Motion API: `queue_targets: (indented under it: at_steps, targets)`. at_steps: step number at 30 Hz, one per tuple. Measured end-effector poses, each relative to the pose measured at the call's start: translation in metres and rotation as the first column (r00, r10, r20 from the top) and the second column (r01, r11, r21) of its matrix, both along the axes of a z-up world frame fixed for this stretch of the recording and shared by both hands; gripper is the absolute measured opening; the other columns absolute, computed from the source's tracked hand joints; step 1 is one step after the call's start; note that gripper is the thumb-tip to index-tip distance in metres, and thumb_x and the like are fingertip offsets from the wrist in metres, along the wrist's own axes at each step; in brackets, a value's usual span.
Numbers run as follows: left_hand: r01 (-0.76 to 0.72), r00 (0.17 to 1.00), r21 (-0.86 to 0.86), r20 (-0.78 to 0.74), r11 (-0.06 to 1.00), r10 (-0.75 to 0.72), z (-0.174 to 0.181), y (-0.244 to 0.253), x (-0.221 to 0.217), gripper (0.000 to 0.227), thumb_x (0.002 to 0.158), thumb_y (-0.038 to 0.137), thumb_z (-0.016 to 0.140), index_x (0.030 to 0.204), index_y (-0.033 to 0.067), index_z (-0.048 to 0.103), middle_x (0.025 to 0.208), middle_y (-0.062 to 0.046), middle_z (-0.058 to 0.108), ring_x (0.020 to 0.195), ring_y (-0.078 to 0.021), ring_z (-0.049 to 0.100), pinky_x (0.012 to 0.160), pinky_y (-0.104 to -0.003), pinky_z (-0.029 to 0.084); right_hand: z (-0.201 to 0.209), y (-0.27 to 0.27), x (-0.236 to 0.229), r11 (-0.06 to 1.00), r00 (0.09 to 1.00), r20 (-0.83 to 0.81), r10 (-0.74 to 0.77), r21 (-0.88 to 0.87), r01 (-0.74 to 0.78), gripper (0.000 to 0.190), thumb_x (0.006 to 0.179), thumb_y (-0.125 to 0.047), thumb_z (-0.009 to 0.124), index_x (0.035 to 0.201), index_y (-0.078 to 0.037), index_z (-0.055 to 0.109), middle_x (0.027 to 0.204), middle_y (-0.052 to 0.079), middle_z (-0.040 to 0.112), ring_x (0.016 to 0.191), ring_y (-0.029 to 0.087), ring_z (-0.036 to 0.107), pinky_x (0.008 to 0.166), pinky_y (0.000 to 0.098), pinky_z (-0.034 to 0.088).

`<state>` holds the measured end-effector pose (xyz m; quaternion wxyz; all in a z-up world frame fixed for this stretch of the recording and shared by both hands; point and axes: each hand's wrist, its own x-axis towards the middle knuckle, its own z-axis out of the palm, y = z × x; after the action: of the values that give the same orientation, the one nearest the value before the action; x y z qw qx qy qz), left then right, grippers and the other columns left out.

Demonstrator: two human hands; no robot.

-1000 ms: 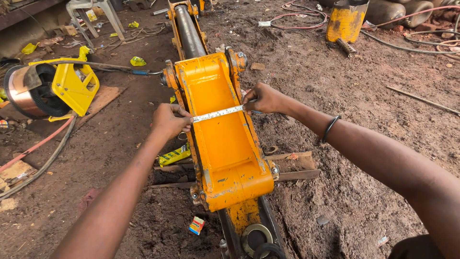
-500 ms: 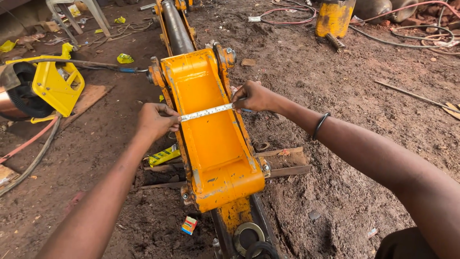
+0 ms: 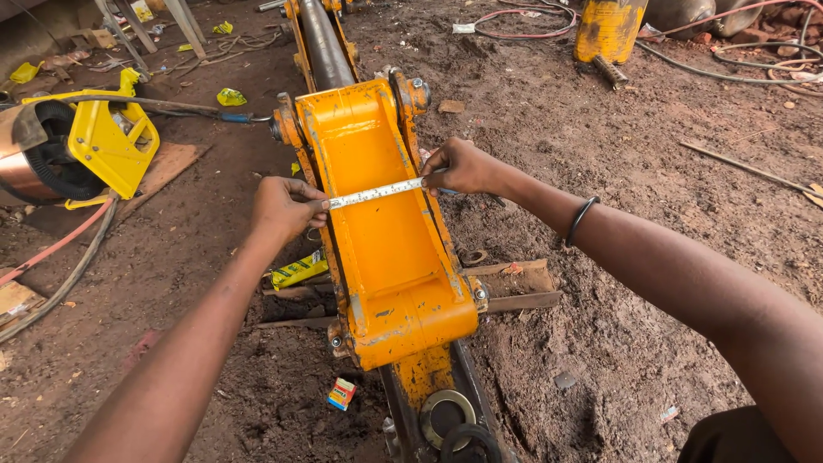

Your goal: The person measures a yellow metal component of a machine using a tape measure. They repeatedly extend and retract the tape to measure different sections of the component's length and width.

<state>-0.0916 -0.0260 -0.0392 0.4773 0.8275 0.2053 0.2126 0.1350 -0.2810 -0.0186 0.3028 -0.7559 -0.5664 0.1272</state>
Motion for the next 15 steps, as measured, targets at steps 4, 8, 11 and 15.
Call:
queue_targets:
  at_steps: [4,8,11,15]
  targets:
    - [0.000,1.000,-0.005,-0.011,1.000,0.000,-0.0021,0.0017,0.0005,0.008,0.088,0.000,0.075,0.090,-0.0081,0.075,0.080,-0.015,0.075,0.067,-0.0156,0.073,0.058,-0.029,0.063,-0.0035,-0.0004,0.0042,1.000,1.000,-0.016,0.012,-0.003,-0.012,0.013,0.089,-0.013,0.070,0.079,-0.009,0.077,0.062,0.000,0.069,0.047,0.006,0.051,0.042,0.0266,0.035]
    - [0.016,1.000,-0.019,0.006,1.000,-0.016,-0.0019,0.0033,0.0003,0.008,0.087,0.000,0.075,0.092,-0.0070,0.075,0.081,-0.014,0.075,0.067,-0.0145,0.073,0.059,-0.029,0.064,-0.0040,-0.0001,0.0080,0.998,0.997,0.054,0.061,0.020,-0.062,0.016,0.092,-0.014,0.068,0.080,-0.009,0.077,0.063,0.002,0.068,0.046,0.007,0.050,0.041,0.0270,0.034]
    - [0.005,1.000,-0.009,0.004,1.000,-0.005,-0.0040,0.0040,0.0006,0.008,0.087,0.000,0.075,0.092,-0.0071,0.075,0.081,-0.014,0.075,0.067,-0.0146,0.073,0.059,-0.029,0.064,-0.0034,0.0005,0.0073,0.998,0.998,0.035,0.061,0.021,-0.062,0.014,0.091,-0.016,0.069,0.081,-0.011,0.077,0.065,-0.001,0.071,0.046,0.005,0.052,0.041,0.0261,0.036]
    - [0.018,1.000,-0.050,0.026,0.999,-0.016,-0.0063,0.0043,0.0025,0.008,0.087,0.000,0.076,0.092,-0.0067,0.075,0.080,-0.013,0.075,0.067,-0.0142,0.073,0.059,-0.029,0.064,-0.0017,-0.0026,0.0049,1.000,0.999,0.023,0.023,-0.009,-0.023,0.015,0.092,-0.016,0.070,0.081,-0.010,0.078,0.065,0.001,0.071,0.045,0.006,0.048,0.042,0.0267,0.034]
